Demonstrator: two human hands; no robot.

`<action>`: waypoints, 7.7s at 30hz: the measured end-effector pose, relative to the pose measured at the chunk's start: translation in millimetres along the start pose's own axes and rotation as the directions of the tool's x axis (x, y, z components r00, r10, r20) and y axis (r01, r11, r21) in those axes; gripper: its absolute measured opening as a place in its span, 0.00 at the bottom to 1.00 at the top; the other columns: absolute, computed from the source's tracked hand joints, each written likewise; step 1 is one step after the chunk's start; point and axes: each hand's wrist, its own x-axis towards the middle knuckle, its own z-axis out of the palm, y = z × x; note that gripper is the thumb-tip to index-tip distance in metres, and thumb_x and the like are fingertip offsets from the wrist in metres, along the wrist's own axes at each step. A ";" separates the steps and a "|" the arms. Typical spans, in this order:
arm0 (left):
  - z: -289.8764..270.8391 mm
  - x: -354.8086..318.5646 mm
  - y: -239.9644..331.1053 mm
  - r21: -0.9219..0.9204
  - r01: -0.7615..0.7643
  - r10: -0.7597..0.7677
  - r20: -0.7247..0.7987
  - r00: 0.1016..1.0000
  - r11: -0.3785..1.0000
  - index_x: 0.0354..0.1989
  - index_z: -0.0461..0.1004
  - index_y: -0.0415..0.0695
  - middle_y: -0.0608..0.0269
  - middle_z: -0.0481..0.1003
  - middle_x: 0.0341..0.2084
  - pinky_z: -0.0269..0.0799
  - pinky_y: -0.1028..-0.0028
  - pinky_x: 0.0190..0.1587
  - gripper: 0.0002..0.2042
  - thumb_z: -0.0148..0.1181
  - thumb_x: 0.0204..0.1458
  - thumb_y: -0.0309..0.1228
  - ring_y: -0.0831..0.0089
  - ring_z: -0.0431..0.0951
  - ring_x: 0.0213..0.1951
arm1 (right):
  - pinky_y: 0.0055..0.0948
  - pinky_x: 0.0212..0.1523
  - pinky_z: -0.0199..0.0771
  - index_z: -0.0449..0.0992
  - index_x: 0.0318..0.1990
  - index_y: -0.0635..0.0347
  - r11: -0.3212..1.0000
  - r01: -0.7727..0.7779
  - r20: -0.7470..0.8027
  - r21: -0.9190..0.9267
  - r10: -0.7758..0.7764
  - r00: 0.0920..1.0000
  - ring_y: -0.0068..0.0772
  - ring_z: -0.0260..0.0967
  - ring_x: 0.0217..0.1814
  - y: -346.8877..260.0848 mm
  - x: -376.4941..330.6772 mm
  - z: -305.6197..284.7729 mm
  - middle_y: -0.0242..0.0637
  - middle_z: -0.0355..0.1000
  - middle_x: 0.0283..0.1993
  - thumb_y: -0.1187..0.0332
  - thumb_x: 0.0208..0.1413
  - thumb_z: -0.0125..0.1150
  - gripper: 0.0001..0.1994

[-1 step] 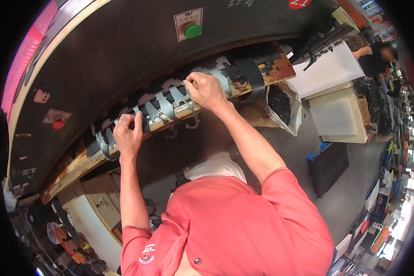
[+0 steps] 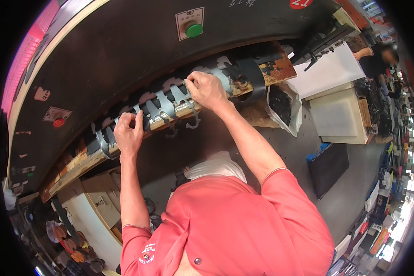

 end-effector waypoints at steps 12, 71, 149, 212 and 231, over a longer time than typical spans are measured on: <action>-1.1 -5.5 6.7 0.045 0.105 -0.107 0.048 0.993 0.993 0.26 0.74 0.40 0.56 0.76 0.25 0.73 0.59 0.36 0.14 0.74 0.54 0.33 0.53 0.79 0.30 | 0.33 0.36 0.77 0.83 0.38 0.62 0.989 -0.109 -0.058 0.104 0.115 0.992 0.34 0.79 0.31 15.6 -5.3 -1.2 0.43 0.80 0.31 0.66 0.61 0.68 0.08; -25.9 122.6 -64.8 -0.434 0.644 -0.687 0.074 0.722 0.630 0.45 0.83 0.35 0.67 0.80 0.28 0.73 0.80 0.26 0.09 0.62 0.68 0.29 0.83 0.80 0.26 | 0.23 0.59 0.75 0.69 0.71 0.71 0.385 -0.398 0.267 0.833 0.351 0.898 0.22 0.77 0.53 27.3 128.5 15.1 0.37 0.78 0.57 0.70 0.60 0.68 0.32; 31.1 120.4 -32.2 0.008 -0.224 0.203 0.390 0.898 0.975 0.35 0.75 0.34 0.49 0.76 0.34 0.73 0.57 0.42 0.03 0.63 0.58 0.20 0.49 0.75 0.36 | 0.31 0.28 0.63 0.74 0.35 0.66 0.807 -0.581 0.046 0.106 0.579 0.814 0.17 0.55 0.29 0.4 28.1 -111.5 0.32 0.59 0.23 0.58 0.68 0.66 0.18; 28.0 3.7 33.7 0.044 0.019 -0.021 0.040 0.999 0.999 0.34 0.81 0.41 0.54 0.77 0.36 0.77 0.59 0.35 0.07 0.73 0.55 0.30 0.52 0.81 0.32 | 0.34 0.32 0.73 0.79 0.35 0.65 0.860 0.505 -0.406 -0.071 -0.487 0.773 0.40 0.74 0.29 -28.3 121.1 -54.3 0.43 0.75 0.29 0.73 0.63 0.67 0.06; 29.0 1.7 31.8 0.102 0.059 -0.061 0.017 0.998 0.993 0.32 0.84 0.43 0.55 0.78 0.33 0.76 0.61 0.36 0.10 0.72 0.58 0.36 0.54 0.81 0.31 | 0.40 0.35 0.76 0.79 0.32 0.63 0.970 0.237 -0.144 -0.048 -0.241 0.960 0.51 0.78 0.34 28.5 -8.4 -23.9 0.44 0.77 0.31 0.73 0.60 0.67 0.05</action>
